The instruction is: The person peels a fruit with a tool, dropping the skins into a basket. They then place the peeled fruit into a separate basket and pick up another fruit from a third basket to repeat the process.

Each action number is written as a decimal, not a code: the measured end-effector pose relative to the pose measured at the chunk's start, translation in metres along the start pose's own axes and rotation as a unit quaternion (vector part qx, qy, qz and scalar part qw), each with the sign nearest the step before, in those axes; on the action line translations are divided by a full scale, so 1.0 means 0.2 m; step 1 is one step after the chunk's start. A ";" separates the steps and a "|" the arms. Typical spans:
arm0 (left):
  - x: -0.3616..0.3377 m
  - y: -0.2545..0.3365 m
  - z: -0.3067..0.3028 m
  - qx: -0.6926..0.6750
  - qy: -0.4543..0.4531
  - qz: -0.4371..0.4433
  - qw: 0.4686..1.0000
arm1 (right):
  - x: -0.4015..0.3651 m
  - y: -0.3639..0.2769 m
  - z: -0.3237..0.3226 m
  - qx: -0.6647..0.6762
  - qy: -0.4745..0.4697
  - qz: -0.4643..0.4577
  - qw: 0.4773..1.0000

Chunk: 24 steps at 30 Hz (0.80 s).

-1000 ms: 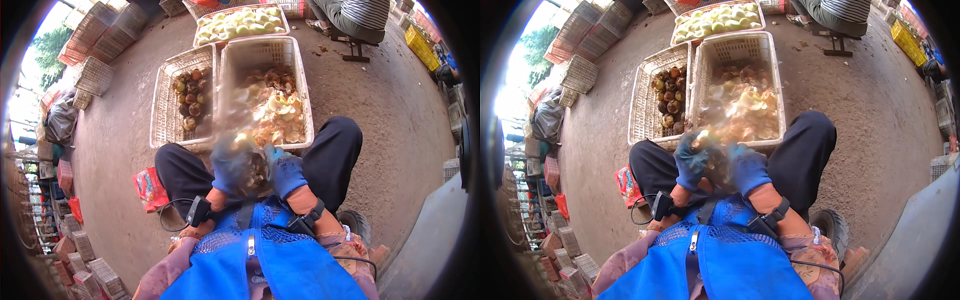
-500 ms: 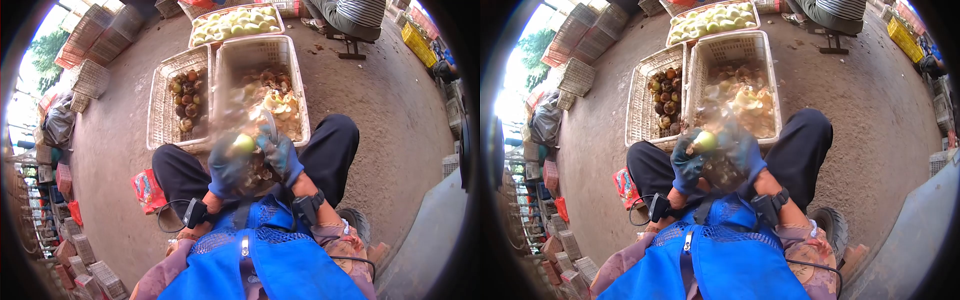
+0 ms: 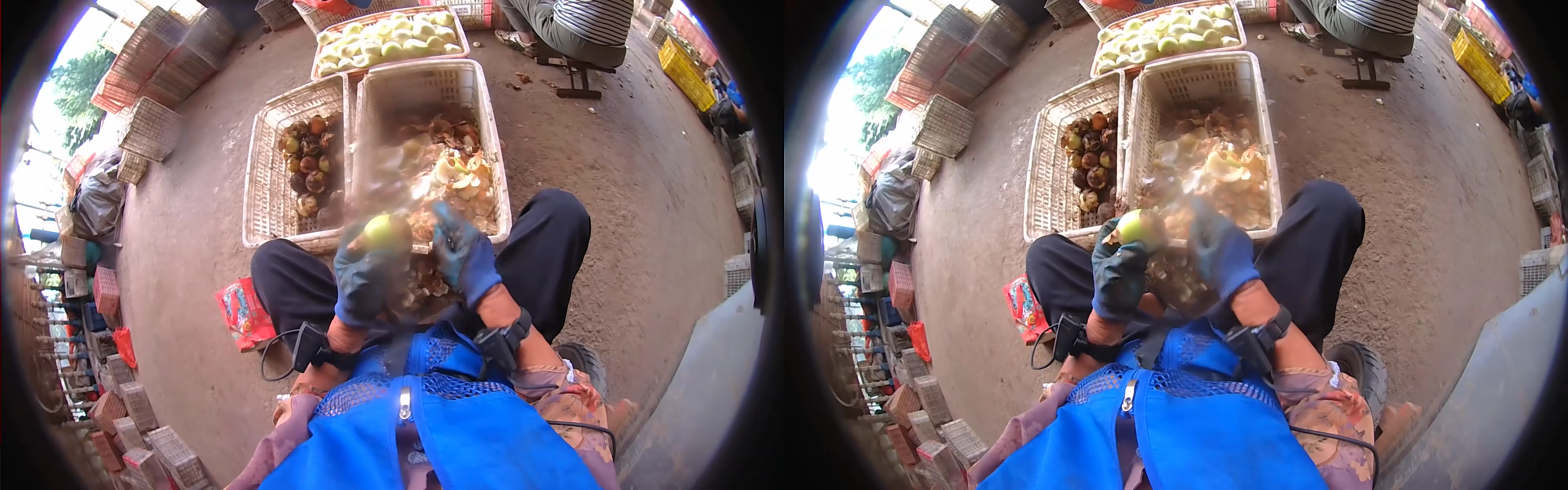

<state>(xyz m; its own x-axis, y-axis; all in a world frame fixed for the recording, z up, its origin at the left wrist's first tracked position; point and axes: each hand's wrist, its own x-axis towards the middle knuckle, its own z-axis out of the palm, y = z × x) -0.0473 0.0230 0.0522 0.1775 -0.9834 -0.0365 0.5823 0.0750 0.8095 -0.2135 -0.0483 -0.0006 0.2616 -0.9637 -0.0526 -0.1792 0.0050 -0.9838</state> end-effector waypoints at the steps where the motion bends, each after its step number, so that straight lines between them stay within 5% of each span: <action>1: 0.00 -0.02 0.01 0.000 0.043 0.000 0.999 | -0.03 -0.06 0.01 -0.145 0.009 -0.091 0.985; 2: 0.01 -0.04 0.01 0.001 0.085 -0.001 0.996 | -0.06 -0.10 0.01 -0.285 0.019 -0.179 0.941; 3: 0.01 -0.05 -0.02 0.001 0.085 -0.001 0.996 | -0.09 -0.13 0.03 -0.328 -0.024 -0.159 0.931; 5: 0.02 -0.07 -0.06 0.122 0.084 0.010 0.989 | -0.10 -0.22 0.05 -0.335 -0.037 -0.141 0.931; 13: 0.00 -0.08 -0.07 0.117 0.094 0.046 0.988 | -0.02 -0.14 0.03 -0.446 -0.098 -0.060 0.888; 16: 0.02 -0.08 -0.08 0.074 0.092 0.047 0.992 | 0.05 0.05 0.00 -0.365 -0.081 -0.034 0.927; 17: 0.02 -0.08 -0.08 0.039 0.089 0.046 0.994 | 0.03 0.03 0.00 -0.090 -0.074 0.025 0.993; 18: 0.01 -0.08 -0.08 0.039 0.089 0.045 0.994 | 0.02 0.00 -0.01 0.193 -0.060 0.084 0.976; 19: 0.01 -0.06 -0.04 0.054 0.082 0.042 0.994 | 0.00 -0.02 -0.03 0.275 -0.092 0.088 0.953; 24: 0.00 -0.08 -0.03 0.182 0.034 0.118 0.976 | -0.05 -0.21 0.07 0.238 -0.048 -0.024 0.970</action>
<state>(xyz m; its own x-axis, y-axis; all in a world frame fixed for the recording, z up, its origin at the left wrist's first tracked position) -0.0515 0.0222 0.0366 0.3313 -0.9320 0.1471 0.2002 0.2219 0.9543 -0.1954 -0.0348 0.0397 0.3499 -0.9368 0.0020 0.2874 0.1053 -0.9520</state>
